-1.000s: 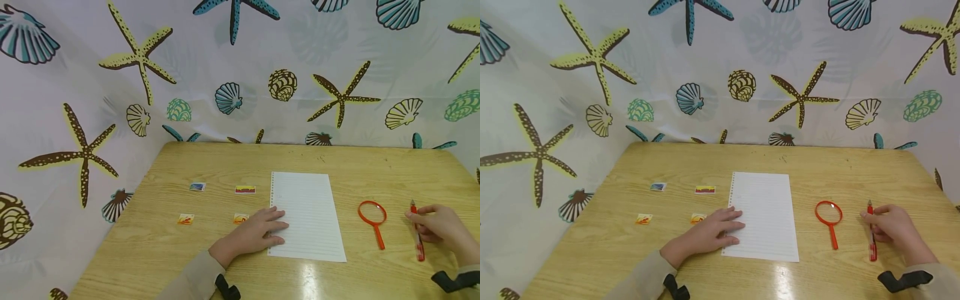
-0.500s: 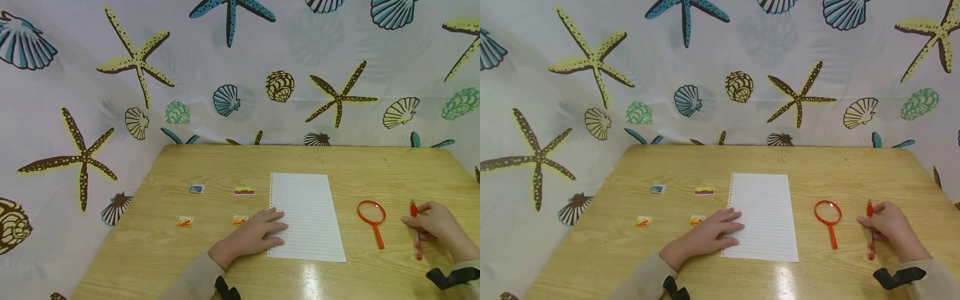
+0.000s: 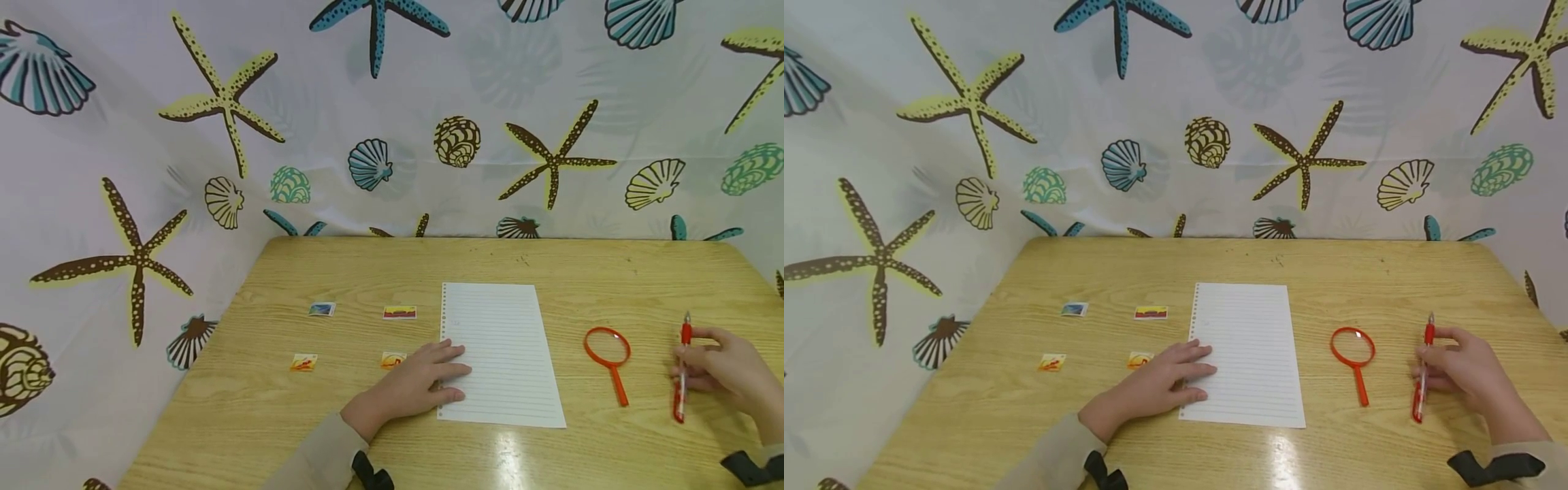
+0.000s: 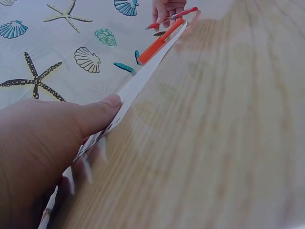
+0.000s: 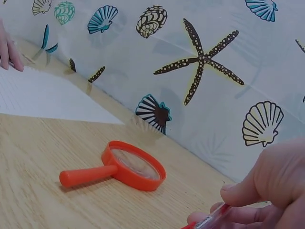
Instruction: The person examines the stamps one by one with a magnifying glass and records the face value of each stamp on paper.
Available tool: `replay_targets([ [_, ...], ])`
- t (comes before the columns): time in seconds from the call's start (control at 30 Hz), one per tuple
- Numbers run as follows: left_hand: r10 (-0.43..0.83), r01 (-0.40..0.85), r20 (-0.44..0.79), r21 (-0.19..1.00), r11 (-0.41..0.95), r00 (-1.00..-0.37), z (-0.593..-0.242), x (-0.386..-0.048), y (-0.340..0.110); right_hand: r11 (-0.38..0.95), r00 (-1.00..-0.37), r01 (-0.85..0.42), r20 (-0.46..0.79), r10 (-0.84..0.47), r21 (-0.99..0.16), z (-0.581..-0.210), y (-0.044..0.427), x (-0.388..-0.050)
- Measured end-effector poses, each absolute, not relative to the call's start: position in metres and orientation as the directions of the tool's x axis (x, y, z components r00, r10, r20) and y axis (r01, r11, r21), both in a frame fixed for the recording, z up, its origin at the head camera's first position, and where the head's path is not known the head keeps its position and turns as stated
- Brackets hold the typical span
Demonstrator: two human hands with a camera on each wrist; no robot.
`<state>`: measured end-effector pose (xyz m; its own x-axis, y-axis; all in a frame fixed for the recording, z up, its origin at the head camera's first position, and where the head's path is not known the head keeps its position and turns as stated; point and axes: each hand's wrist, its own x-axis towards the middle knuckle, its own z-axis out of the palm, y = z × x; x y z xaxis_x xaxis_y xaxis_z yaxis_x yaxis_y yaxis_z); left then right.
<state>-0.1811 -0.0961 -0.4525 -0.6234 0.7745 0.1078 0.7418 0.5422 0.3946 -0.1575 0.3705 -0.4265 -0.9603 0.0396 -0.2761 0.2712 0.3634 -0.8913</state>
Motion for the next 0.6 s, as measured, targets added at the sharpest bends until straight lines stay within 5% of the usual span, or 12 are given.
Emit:
replay_targets([
  [0.27,0.773,0.736,0.098,0.400,0.546,-0.627,-0.455,-0.181,-0.097,0.343,-0.986,0.138,-0.163,-0.043,-0.929,-0.415,0.351,-0.155],
  [0.6,0.776,0.736,0.091,0.400,0.545,-0.624,-0.453,-0.180,-0.097,0.040,-0.988,0.016,-0.022,-0.154,-0.999,-0.394,0.320,-0.147],
])
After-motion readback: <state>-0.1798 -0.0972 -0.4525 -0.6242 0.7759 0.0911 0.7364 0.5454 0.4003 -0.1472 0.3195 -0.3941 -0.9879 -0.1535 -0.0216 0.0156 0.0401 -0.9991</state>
